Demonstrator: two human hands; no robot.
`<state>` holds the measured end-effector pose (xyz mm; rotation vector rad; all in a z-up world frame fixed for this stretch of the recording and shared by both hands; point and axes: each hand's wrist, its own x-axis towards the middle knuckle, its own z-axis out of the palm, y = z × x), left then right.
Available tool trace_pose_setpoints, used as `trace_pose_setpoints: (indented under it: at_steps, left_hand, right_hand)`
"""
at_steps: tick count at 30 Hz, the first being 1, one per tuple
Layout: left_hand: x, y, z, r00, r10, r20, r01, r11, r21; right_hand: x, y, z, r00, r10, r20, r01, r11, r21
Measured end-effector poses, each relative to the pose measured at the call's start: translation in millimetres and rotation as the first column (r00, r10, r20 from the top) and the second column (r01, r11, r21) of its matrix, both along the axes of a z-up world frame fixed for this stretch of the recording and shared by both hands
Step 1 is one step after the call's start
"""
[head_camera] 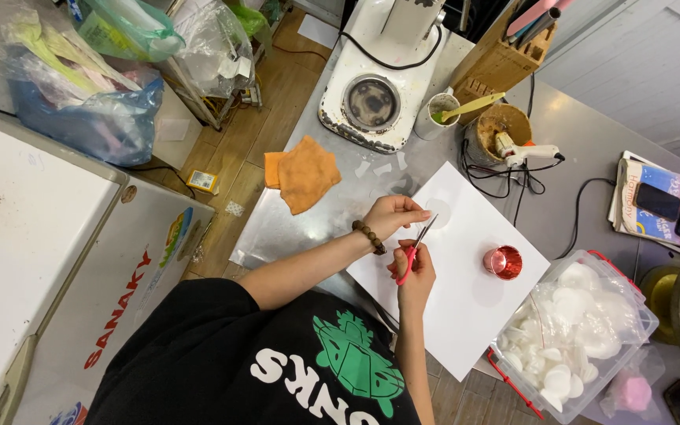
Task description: Cutting out circular shapes from sheets of rice paper using scissors on a prep table.
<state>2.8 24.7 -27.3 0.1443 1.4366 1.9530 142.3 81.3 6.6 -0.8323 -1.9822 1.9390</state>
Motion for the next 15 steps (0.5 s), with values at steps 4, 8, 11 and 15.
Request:
trace_pose_setpoints:
  at_steps: [4,8,11,15]
  left_hand:
    - [2,2,-1,1.000,-0.018,-0.018,0.017,0.999,-0.040]
    - [3,9,-18,0.998,-0.049,-0.030,0.046,0.996,-0.073]
    - [3,16,-32,0.997,-0.072,-0.012,0.070,0.991,-0.112]
    - [0,24,-46,0.996,-0.083,0.021,0.085,0.983,-0.164]
  right_hand:
    - [2,1,-6,1.000,-0.022,0.022,0.021,0.999,0.036]
    - [0,4,-7,0.998,-0.054,0.045,0.052,0.998,0.032]
    - [-4,9,-11,0.995,-0.072,0.070,0.072,0.997,0.004]
    - [-7,14,-17,0.994,-0.070,0.079,0.069,0.998,0.012]
